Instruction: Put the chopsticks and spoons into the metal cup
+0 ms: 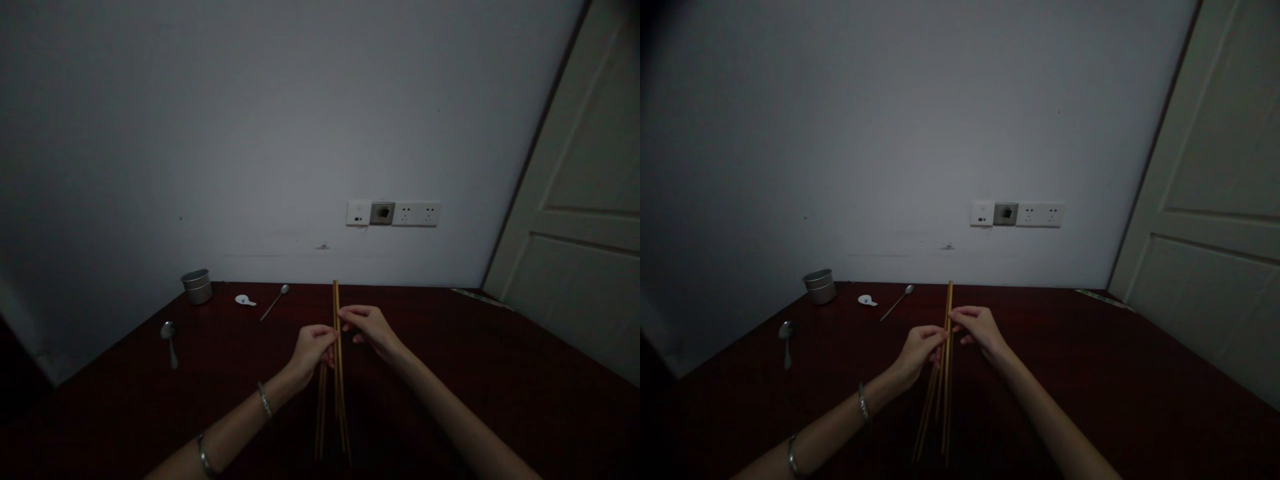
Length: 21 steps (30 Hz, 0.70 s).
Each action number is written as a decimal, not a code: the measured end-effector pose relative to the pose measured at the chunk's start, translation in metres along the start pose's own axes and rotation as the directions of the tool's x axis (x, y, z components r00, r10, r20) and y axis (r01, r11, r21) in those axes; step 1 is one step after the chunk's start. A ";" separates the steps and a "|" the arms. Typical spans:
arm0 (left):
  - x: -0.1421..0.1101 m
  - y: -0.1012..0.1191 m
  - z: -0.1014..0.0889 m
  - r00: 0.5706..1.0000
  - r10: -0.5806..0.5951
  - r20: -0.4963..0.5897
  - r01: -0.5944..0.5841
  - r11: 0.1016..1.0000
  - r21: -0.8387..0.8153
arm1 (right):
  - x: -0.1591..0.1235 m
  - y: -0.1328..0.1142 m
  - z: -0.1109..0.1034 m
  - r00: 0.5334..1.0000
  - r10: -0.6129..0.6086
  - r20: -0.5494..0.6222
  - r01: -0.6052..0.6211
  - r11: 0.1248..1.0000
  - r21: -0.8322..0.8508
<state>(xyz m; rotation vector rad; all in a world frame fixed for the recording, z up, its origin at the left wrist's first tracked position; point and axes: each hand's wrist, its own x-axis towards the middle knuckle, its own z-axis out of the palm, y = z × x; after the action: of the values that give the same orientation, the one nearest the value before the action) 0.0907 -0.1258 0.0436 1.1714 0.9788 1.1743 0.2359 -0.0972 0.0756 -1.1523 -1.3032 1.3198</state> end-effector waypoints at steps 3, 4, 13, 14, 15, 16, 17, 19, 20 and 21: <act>-0.003 -0.005 0.004 1.000 0.010 0.010 -0.010 1.000 0.021 | 0.000 0.000 0.001 1.000 0.019 -0.019 -0.020 1.000 -0.016; -0.004 -0.006 0.005 1.000 0.011 0.003 -0.011 1.000 0.028 | 0.000 0.000 0.001 0.999 0.021 -0.024 -0.021 1.000 -0.019; -0.011 0.004 0.013 1.000 0.006 -0.024 -0.004 0.996 0.088 | -0.002 -0.001 0.005 0.997 0.036 -0.072 -0.037 0.999 -0.012; -0.012 0.006 0.013 1.000 0.003 -0.023 -0.001 0.996 0.086 | -0.003 -0.001 0.005 0.996 0.042 -0.077 -0.043 0.999 -0.006; -0.013 0.007 0.013 1.000 0.000 -0.021 0.001 0.996 0.085 | -0.003 -0.001 0.006 0.995 0.049 -0.082 -0.049 0.999 0.003; -0.013 0.008 0.014 1.000 -0.001 -0.019 0.003 0.996 0.087 | -0.004 0.000 0.006 0.995 0.056 -0.085 -0.055 0.998 0.013; -0.014 0.008 0.014 1.000 -0.002 -0.016 0.003 0.996 0.090 | -0.004 0.000 0.006 0.994 0.063 -0.088 -0.061 0.998 0.026; -0.014 0.007 0.013 1.000 -0.009 -0.013 0.010 0.995 0.097 | -0.005 0.001 0.006 0.993 0.072 -0.089 -0.067 0.996 0.057; -0.013 0.006 0.013 1.000 -0.016 -0.011 0.017 0.995 0.098 | -0.005 0.001 0.007 0.993 0.076 -0.090 -0.069 0.995 0.072; -0.012 0.005 0.013 1.000 -0.024 -0.008 0.025 0.995 0.098 | -0.005 0.002 0.007 0.993 0.081 -0.088 -0.073 0.994 0.085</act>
<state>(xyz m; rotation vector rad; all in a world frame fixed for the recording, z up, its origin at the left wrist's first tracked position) 0.1008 -0.1399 0.0503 1.2303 1.0637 1.1215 0.2300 -0.1033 0.0741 -1.2023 -1.1389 1.3477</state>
